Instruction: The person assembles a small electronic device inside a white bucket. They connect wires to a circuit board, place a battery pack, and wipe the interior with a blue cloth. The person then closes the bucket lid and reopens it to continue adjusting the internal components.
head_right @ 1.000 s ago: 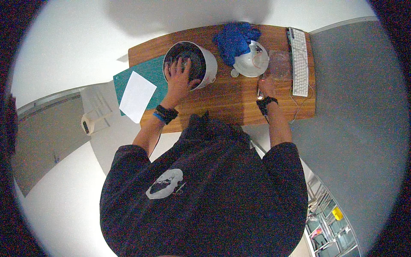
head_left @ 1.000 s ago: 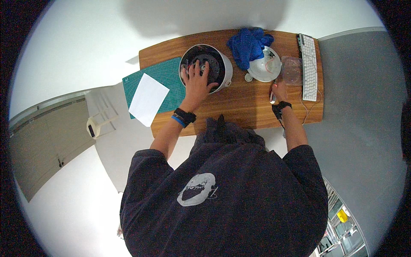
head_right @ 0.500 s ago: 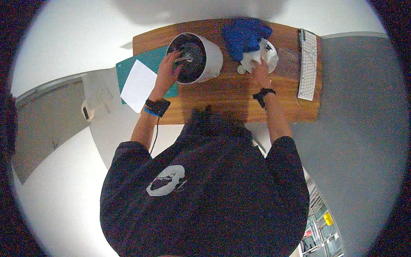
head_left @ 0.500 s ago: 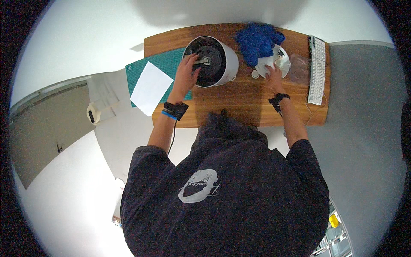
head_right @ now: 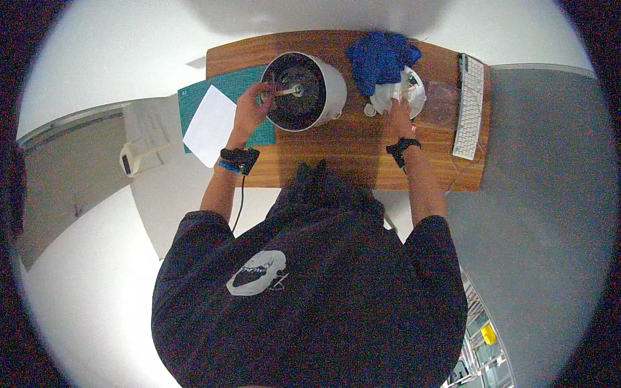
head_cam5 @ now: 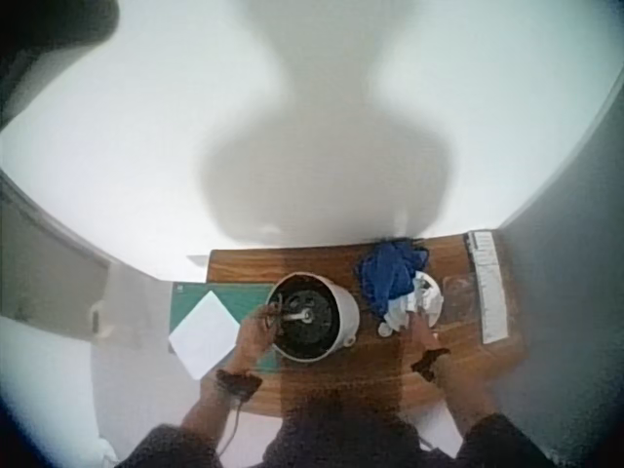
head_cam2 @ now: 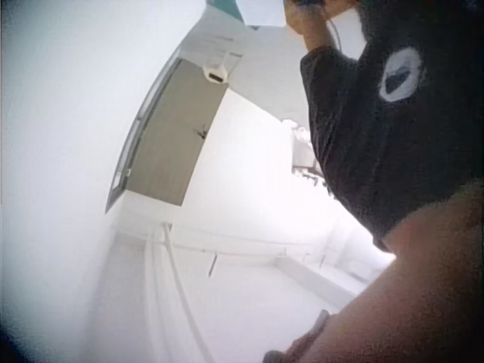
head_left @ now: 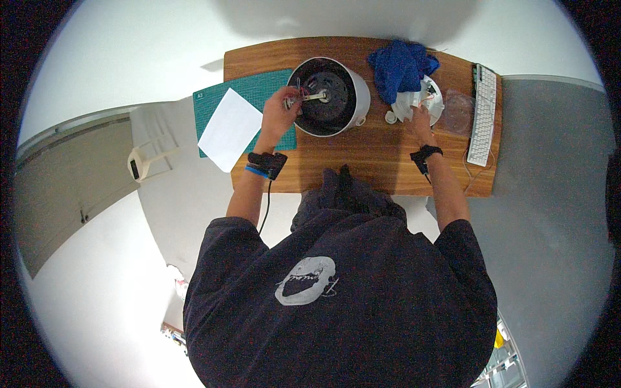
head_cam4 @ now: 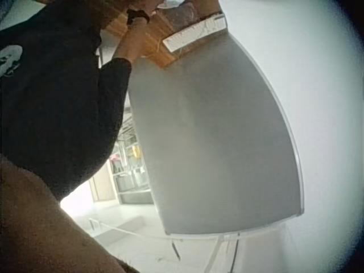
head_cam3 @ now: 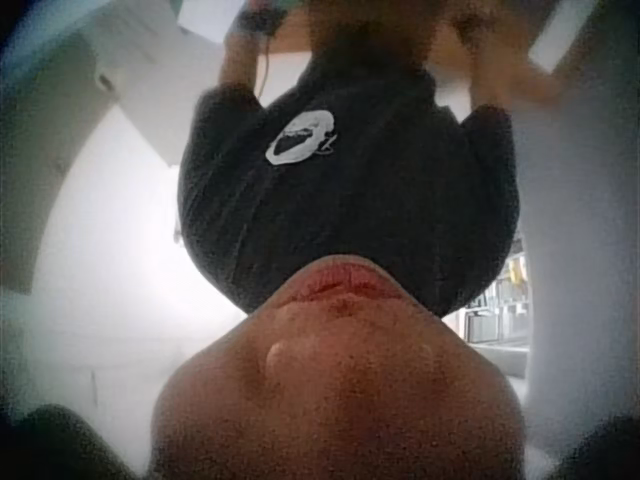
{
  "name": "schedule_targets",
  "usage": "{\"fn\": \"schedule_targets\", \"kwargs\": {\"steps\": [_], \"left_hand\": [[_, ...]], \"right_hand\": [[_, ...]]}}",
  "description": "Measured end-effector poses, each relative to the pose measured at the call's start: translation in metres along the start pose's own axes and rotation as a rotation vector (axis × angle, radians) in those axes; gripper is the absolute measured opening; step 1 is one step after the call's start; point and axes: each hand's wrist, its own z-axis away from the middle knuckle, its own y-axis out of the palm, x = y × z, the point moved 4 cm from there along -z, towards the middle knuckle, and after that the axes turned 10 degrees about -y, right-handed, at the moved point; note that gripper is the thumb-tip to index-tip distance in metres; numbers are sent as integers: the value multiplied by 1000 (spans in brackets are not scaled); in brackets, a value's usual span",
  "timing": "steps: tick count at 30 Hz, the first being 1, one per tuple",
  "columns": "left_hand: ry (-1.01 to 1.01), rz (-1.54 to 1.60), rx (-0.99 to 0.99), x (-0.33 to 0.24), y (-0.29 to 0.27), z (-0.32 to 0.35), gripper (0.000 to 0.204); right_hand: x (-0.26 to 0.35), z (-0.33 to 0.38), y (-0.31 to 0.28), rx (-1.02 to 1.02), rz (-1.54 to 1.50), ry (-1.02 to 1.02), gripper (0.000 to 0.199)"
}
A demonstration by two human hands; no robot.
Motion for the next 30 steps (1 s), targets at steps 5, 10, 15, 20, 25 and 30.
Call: {"fn": "schedule_targets", "kwargs": {"steps": [5, 10, 15, 20, 25, 30], "left_hand": [[-87, 142, 98, 6, -2, -1, 35], [-62, 54, 276, -10, -10, -5, 59], [-195, -112, 366, -1, 1, -20, 60], [-135, -199, 280, -14, -3, -26, 43], [-267, -43, 181, -4, 8, -18, 36], [-346, -27, 336, 3, 14, -19, 30]], "right_hand": [[-2, 4, -12, 95, -9, -43, 54], [-7, 14, -20, 162, -108, 58, 44], [2, 17, -20, 203, -54, 31, 38], [48, 11, -47, 280, 214, -93, 33], [117, -13, -87, 285, -241, -262, 33], [127, -9, -60, 283, -153, -376, 40]]}}
